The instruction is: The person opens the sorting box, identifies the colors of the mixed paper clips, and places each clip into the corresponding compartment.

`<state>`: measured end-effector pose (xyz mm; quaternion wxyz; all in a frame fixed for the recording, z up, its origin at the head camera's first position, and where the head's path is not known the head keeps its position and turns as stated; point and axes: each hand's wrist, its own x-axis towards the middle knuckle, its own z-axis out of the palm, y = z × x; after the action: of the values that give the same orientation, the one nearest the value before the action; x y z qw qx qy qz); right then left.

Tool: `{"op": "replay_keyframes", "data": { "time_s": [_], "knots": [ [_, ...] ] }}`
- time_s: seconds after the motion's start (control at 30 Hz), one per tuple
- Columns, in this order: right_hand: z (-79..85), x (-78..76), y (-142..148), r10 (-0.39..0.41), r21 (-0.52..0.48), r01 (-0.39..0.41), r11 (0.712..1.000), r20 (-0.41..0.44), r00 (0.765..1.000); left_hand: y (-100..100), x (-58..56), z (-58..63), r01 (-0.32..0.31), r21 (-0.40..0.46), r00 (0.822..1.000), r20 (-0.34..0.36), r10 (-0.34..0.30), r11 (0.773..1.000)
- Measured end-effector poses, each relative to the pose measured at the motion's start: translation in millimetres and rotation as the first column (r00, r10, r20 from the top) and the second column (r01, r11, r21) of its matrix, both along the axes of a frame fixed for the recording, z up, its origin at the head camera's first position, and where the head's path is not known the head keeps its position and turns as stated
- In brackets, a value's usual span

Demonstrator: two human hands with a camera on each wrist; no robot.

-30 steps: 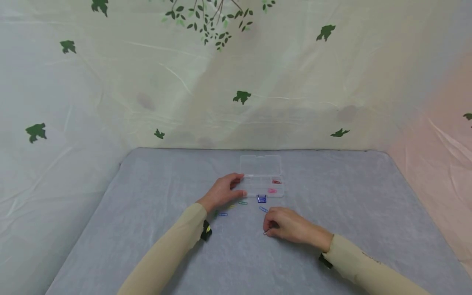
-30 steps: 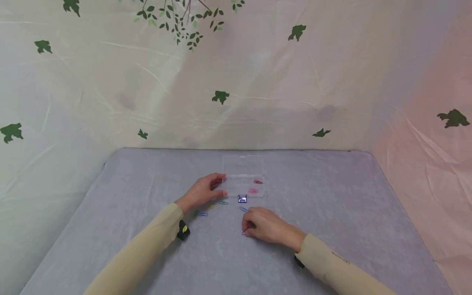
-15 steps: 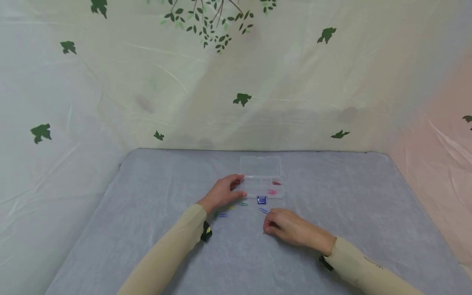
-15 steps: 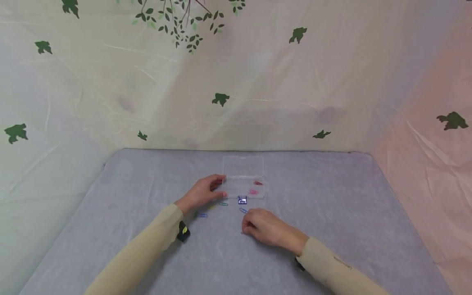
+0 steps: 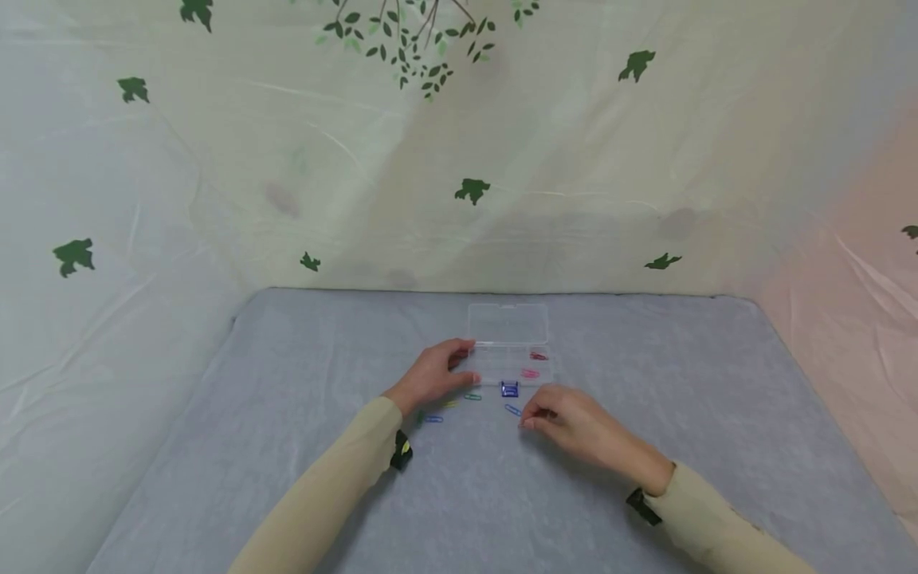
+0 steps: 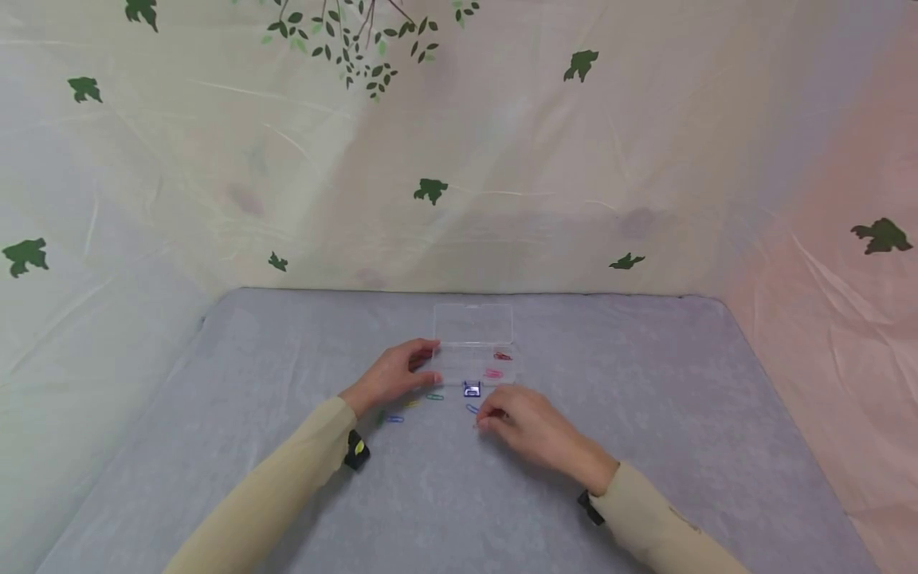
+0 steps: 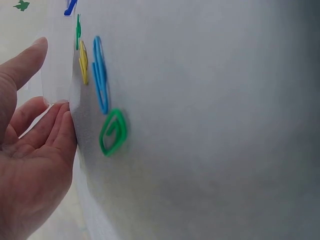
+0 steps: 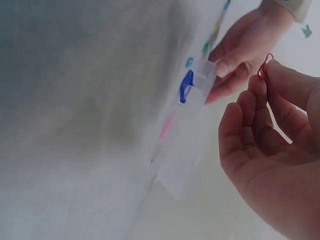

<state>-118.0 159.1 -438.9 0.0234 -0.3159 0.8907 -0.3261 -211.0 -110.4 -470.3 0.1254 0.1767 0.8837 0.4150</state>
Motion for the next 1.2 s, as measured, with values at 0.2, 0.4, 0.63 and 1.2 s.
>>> {"op": "replay_keyframes", "data": {
  "time_s": [0.2, 0.4, 0.63, 1.2],
  "knots": [
    [4.9, -1.5, 3, -0.044, -0.022, 0.043, 0.999, -0.030, 0.999, 0, 0.7, 1.1, 0.004, 0.008, 1.000, 0.002, -0.004, 1.000],
    [8.7, -5.6, 5, -0.110, -0.092, 0.103, 0.990, -0.070, 0.991, 0, 1.9, 2.4, 0.013, 0.003, 1.000, -0.001, -0.013, 1.000],
    [14.2, -13.8, 10, -0.177, -0.132, 0.165, 0.977, -0.086, 0.980, 0, 2.2, 3.0, 0.007, -0.007, 1.000, 0.005, -0.007, 1.000],
    [18.6, -44.0, 16, -0.298, -0.170, 0.278, 0.946, -0.107, 0.949, -1, 0.9, 2.8, 0.010, 0.007, 1.000, 0.005, -0.010, 1.000]
  ]
}}
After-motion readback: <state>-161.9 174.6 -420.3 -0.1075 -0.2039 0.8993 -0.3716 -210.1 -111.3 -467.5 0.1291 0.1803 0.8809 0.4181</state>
